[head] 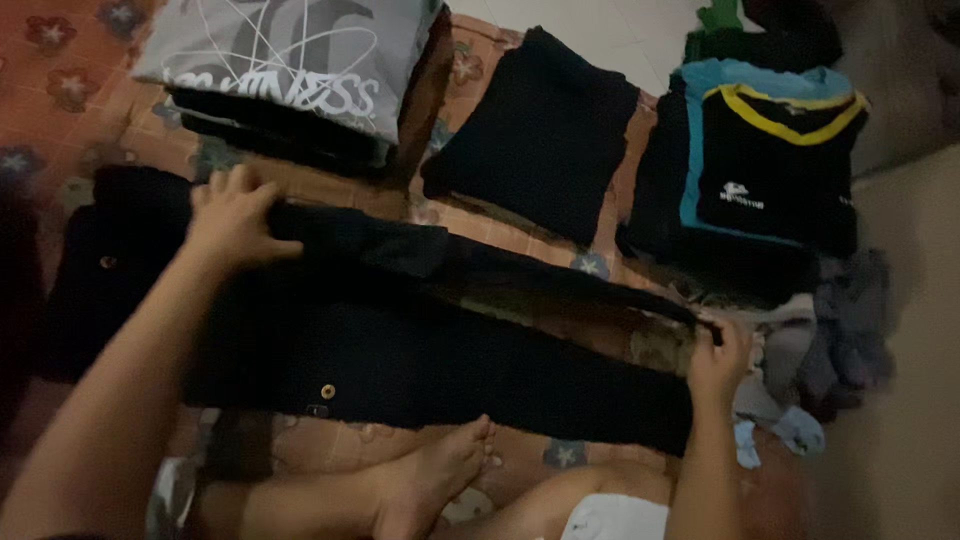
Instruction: The person folds a pair of black trousers and then takes a pair of beige trousers from a basin to flatten and fold them.
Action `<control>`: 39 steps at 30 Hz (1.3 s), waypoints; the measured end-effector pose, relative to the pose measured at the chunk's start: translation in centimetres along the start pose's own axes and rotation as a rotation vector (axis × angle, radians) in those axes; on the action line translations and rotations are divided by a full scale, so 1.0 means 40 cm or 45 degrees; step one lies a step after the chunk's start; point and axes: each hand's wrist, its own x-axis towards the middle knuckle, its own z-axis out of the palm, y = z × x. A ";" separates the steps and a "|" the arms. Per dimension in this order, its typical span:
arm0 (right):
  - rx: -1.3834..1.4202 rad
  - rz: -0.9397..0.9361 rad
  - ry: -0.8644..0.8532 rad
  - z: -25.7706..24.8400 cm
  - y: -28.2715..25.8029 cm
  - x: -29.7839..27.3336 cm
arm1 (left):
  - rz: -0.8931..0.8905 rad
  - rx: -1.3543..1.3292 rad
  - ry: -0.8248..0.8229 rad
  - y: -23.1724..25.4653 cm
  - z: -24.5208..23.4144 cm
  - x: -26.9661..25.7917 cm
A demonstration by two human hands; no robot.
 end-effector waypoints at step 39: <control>-0.065 0.787 -0.575 0.068 0.149 -0.247 | 0.298 -0.113 -0.089 0.288 0.249 -0.365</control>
